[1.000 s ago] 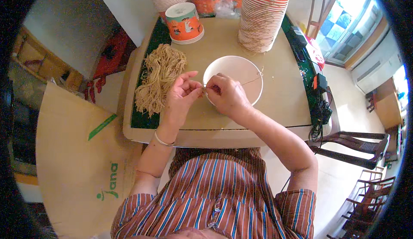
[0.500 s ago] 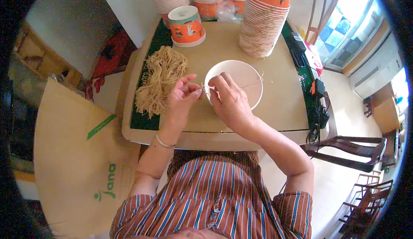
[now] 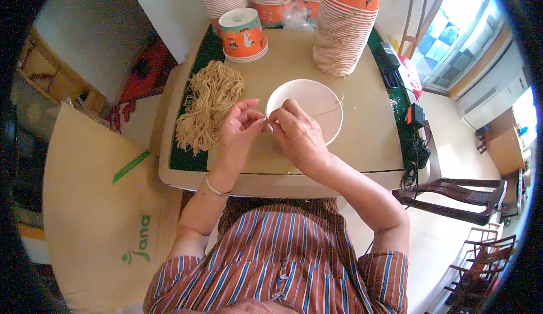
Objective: Attaching strings to paper bowls to create handles.
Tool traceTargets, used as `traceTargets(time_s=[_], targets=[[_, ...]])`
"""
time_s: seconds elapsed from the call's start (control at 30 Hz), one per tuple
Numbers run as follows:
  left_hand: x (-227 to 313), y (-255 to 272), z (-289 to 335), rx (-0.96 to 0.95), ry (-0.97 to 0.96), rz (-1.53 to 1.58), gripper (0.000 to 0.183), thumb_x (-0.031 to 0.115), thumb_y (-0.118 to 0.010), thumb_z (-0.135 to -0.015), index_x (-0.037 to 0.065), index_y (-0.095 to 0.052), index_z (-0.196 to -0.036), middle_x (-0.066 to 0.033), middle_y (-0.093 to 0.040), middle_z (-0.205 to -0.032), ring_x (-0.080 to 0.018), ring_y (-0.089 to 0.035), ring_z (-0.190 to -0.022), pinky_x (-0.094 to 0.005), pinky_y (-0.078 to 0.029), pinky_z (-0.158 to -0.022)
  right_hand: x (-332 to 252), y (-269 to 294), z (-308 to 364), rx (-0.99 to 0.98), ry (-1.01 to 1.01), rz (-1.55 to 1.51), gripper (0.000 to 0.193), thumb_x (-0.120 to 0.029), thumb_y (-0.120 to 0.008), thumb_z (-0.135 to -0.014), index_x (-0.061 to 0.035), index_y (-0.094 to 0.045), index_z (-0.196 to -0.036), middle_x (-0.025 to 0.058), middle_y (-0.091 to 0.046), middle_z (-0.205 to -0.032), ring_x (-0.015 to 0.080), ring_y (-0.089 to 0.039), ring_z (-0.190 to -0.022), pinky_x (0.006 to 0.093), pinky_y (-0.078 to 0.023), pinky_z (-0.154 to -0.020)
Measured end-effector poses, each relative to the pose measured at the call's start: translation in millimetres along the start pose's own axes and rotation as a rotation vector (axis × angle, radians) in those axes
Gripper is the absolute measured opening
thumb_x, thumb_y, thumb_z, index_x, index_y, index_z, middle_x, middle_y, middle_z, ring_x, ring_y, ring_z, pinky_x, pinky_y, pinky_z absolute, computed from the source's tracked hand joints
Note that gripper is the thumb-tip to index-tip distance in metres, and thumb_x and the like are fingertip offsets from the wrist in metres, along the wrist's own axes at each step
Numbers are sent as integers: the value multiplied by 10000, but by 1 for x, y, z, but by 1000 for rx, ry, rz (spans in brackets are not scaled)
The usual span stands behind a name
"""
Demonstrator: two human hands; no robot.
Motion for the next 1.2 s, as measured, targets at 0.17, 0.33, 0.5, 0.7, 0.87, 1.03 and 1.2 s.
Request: traceTargets(time_s=[0.17, 0.33, 0.5, 0.7, 0.87, 1.03, 1.2], targets=[[1, -2, 1, -5, 8, 27, 452, -21, -688, -889, 8, -496, -1297, -34, -636, -956, -71, -589, -848, -205, -493, -769, 2, 0, -1, -12, -15, -7, 79, -99, -643, -902, -55, -638, -967, 132, -563, -969, 366, -626, -850, 460, -520, -730], [2, -2, 3, 12, -35, -1, 446, -27, -688, -887, 11, -499, -1289, -32, -638, -932, -70, -591, -829, -210, -498, -750, -1, 1, -1, -9, -2, 13, 80, -97, -643, -891, -47, -637, -953, 133, -560, -959, 367, -624, -851, 450, -523, -730], [0, -2, 2, -1, -60, -22, 442, -37, -681, -885, 9, -499, -1285, -29, -638, -897, -71, -596, -803, -212, -500, -738, -2, -4, -1, -6, 29, 86, 88, -91, -647, -874, -39, -609, -935, 137, -544, -956, 372, -618, -839, 460, -521, -720], [1, -4, 3, 9, -39, -54, 451, -41, -676, -877, 5, -494, -1288, -27, -633, -881, -70, -593, -786, -207, -497, -734, -9, -6, 0, 6, 88, 158, 125, -77, -669, -844, -37, -565, -903, 146, -533, -950, 381, -613, -800, 477, -514, -679], [0, -4, 4, 22, -29, -40, 448, -30, -678, -877, 3, -498, -1286, -25, -621, -882, -69, -582, -793, -209, -495, -750, 6, -5, -1, 52, 4, 18, 140, -58, -679, -823, -44, -558, -894, 139, -552, -911, 373, -615, -761, 466, -505, -639], [-8, -2, 3, -1, 18, 127, 449, -21, -682, -878, 11, -502, -1288, -33, -620, -924, -80, -588, -844, -225, -505, -791, 14, 1, -3, 58, -87, -132, 98, -38, -665, -824, -34, -578, -868, 119, -582, -860, 288, -618, -701, 384, -510, -623], [-11, -2, 2, -7, 40, 169, 441, -18, -680, -884, 19, -505, -1286, -30, -618, -946, -92, -595, -871, -241, -517, -814, 18, 2, -4, 55, -99, -214, 72, -38, -656, -839, -23, -603, -885, 113, -601, -861, 243, -620, -690, 351, -510, -629]])
Point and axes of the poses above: each hand's wrist, its own z-axis away from the middle knuckle, its own y-axis out of the back of the hand, x = y × z, the point moved 9 cm from there along -z, towards the middle knuckle
